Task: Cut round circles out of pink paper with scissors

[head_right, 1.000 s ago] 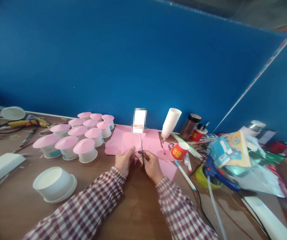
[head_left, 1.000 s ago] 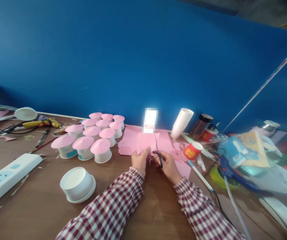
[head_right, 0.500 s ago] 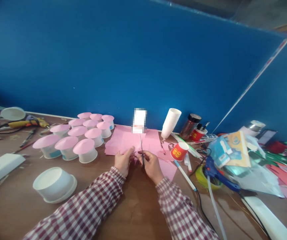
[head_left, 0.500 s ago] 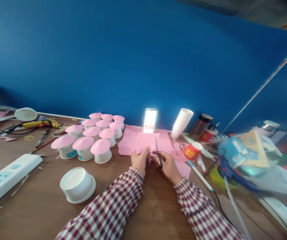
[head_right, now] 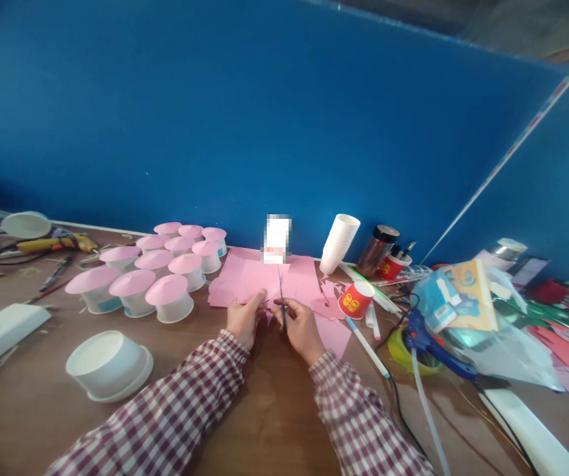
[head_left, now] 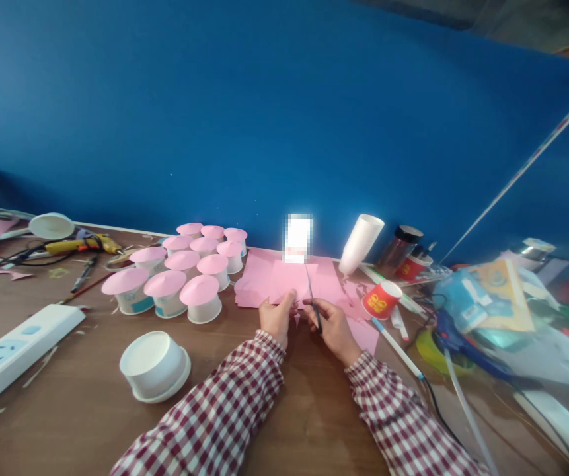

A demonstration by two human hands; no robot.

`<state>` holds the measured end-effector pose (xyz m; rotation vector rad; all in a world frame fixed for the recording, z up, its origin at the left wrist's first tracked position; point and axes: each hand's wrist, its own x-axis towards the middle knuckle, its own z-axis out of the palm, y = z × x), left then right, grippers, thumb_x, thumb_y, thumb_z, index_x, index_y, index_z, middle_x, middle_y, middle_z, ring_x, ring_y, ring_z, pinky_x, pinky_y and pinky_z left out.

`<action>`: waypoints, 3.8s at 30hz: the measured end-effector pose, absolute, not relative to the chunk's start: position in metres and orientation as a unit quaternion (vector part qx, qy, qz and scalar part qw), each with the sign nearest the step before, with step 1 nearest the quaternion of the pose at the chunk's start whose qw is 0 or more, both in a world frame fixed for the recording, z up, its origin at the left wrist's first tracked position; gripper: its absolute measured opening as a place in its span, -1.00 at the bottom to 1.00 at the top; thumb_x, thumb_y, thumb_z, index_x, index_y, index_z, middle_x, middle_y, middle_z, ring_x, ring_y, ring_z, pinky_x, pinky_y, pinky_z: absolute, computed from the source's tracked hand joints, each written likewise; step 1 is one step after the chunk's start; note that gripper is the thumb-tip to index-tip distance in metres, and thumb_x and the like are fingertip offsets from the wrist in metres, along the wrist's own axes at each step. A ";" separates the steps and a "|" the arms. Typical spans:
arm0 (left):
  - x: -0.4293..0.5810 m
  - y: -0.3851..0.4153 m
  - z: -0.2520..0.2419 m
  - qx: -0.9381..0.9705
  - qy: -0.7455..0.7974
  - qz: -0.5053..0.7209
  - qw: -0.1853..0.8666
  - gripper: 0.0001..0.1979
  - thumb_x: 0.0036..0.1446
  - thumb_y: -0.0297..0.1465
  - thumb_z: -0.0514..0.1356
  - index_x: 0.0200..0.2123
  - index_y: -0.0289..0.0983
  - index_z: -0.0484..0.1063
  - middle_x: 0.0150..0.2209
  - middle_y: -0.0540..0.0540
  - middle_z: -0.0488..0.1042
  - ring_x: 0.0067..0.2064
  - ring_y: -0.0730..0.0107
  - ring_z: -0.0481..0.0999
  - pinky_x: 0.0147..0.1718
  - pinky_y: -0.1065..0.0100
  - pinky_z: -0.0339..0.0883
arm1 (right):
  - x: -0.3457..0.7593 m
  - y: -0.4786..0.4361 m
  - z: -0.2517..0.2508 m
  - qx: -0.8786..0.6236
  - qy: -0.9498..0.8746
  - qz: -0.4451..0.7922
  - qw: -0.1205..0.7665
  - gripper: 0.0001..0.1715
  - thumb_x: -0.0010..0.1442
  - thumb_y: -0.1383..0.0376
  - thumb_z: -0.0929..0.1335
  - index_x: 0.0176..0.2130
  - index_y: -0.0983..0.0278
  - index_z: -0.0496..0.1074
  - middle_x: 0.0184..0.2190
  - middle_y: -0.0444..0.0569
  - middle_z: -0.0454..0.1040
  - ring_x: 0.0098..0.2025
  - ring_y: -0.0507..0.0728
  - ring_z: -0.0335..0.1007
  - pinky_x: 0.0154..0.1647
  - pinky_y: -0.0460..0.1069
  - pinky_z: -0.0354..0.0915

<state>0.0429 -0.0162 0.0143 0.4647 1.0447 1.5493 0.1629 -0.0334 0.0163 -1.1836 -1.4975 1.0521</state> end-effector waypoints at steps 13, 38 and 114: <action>0.042 -0.016 0.015 0.193 0.445 0.661 0.573 -0.69 -0.28 -0.27 0.38 -0.59 -0.43 0.44 -0.63 -0.05 0.40 -0.61 0.53 0.37 -0.60 0.46 0.25 | 0.164 -0.032 0.014 -0.482 -0.610 0.429 0.459 -0.58 0.06 0.08 0.40 -0.18 0.34 0.47 -0.62 -0.17 0.29 -0.60 0.00 0.22 -0.62 -0.11 0.17; 0.042 -0.017 0.018 0.192 0.448 0.661 0.571 -0.67 -0.32 -0.26 0.39 -0.63 -0.42 0.42 -0.64 -0.06 0.39 -0.60 0.51 0.37 -0.60 0.45 0.24 | 0.163 -0.033 0.016 -0.480 -0.605 0.432 0.466 -0.58 0.02 0.07 0.42 -0.22 0.33 0.47 -0.63 -0.18 0.30 -0.62 0.00 0.21 -0.63 -0.11 0.17; 0.026 -0.008 0.019 0.195 0.357 0.604 0.685 -0.79 -0.26 -0.46 0.38 -0.53 -0.39 0.42 -0.58 -0.03 0.40 -0.52 0.55 0.42 -0.59 0.58 0.30 | 0.170 -0.028 0.010 -0.509 -0.601 0.305 0.535 -0.57 0.00 0.05 0.43 -0.49 0.20 0.16 -0.64 -0.24 0.21 -0.56 0.02 0.16 -0.55 -0.09 0.13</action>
